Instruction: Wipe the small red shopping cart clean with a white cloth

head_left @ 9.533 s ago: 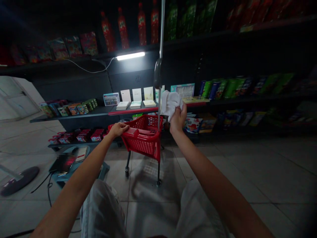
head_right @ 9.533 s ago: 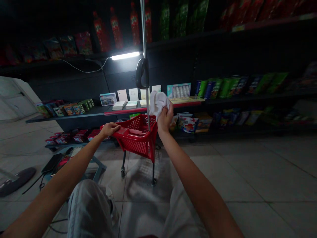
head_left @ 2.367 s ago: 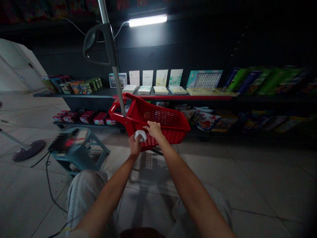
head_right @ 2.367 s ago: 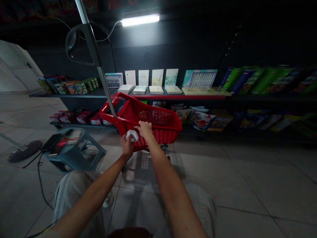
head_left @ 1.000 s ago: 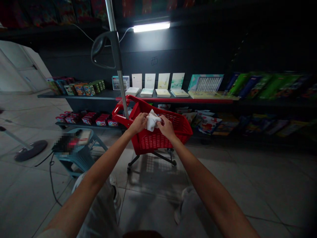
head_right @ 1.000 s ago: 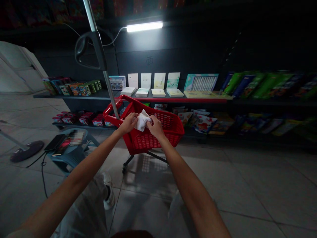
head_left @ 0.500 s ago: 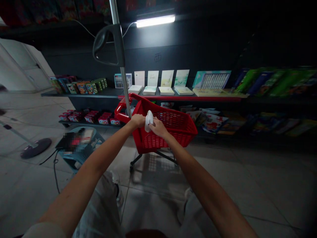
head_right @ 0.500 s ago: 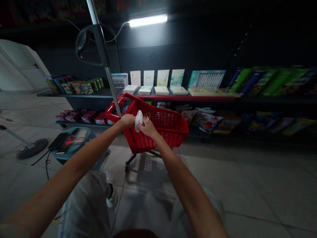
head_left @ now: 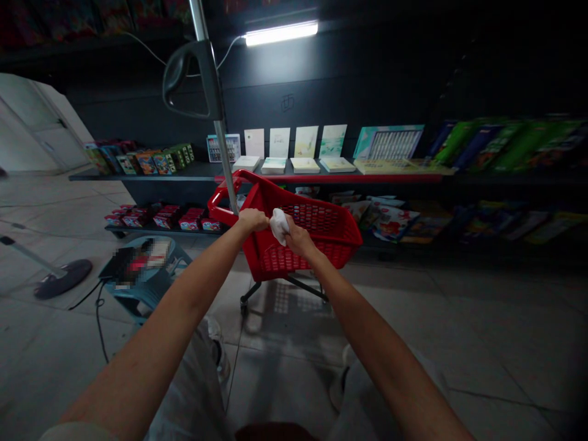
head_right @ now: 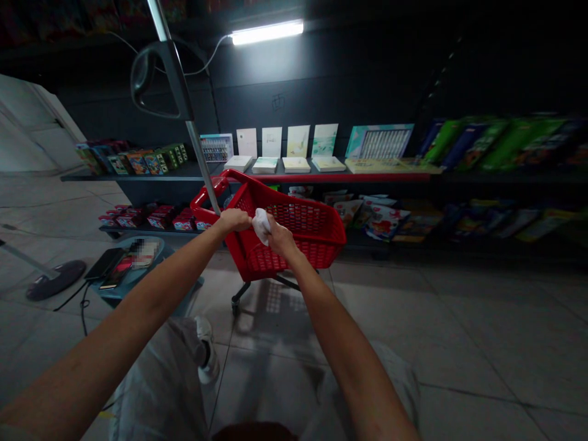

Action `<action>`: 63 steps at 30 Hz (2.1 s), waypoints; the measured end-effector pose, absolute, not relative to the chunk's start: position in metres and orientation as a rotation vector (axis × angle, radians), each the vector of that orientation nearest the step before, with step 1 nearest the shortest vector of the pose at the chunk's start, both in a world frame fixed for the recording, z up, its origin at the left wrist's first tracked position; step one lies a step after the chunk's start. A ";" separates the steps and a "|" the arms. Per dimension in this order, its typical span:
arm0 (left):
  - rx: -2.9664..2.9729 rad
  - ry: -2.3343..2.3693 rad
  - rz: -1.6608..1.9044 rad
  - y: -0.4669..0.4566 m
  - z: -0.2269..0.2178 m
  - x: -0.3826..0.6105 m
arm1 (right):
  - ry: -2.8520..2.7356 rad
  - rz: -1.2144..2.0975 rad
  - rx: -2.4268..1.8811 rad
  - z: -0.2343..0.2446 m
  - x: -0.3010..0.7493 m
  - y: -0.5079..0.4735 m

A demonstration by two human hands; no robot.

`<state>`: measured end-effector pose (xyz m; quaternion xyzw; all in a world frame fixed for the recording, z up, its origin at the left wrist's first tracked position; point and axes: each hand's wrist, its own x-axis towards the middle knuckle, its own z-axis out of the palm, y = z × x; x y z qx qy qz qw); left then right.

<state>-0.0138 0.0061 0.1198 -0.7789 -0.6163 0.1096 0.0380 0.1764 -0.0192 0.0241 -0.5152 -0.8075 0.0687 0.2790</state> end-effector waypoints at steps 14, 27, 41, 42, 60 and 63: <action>-2.305 -1.951 0.358 0.010 0.121 -0.019 | -2.053 0.047 -1.355 -0.017 0.275 -0.026; -2.504 -1.789 0.629 0.019 0.132 -0.035 | -1.829 0.299 -1.450 -0.017 0.319 -0.014; -2.388 -1.726 0.447 0.015 0.122 -0.036 | -1.496 0.093 -1.575 -0.035 0.330 -0.018; -2.373 -1.729 0.433 0.015 0.120 -0.036 | -1.505 0.108 -1.577 -0.035 0.331 -0.017; -2.405 -1.662 0.328 0.007 0.119 -0.007 | -0.777 0.184 -1.594 -0.080 0.258 0.006; -2.405 -1.685 0.270 0.006 0.118 0.003 | -0.907 0.367 -1.588 -0.083 0.214 0.002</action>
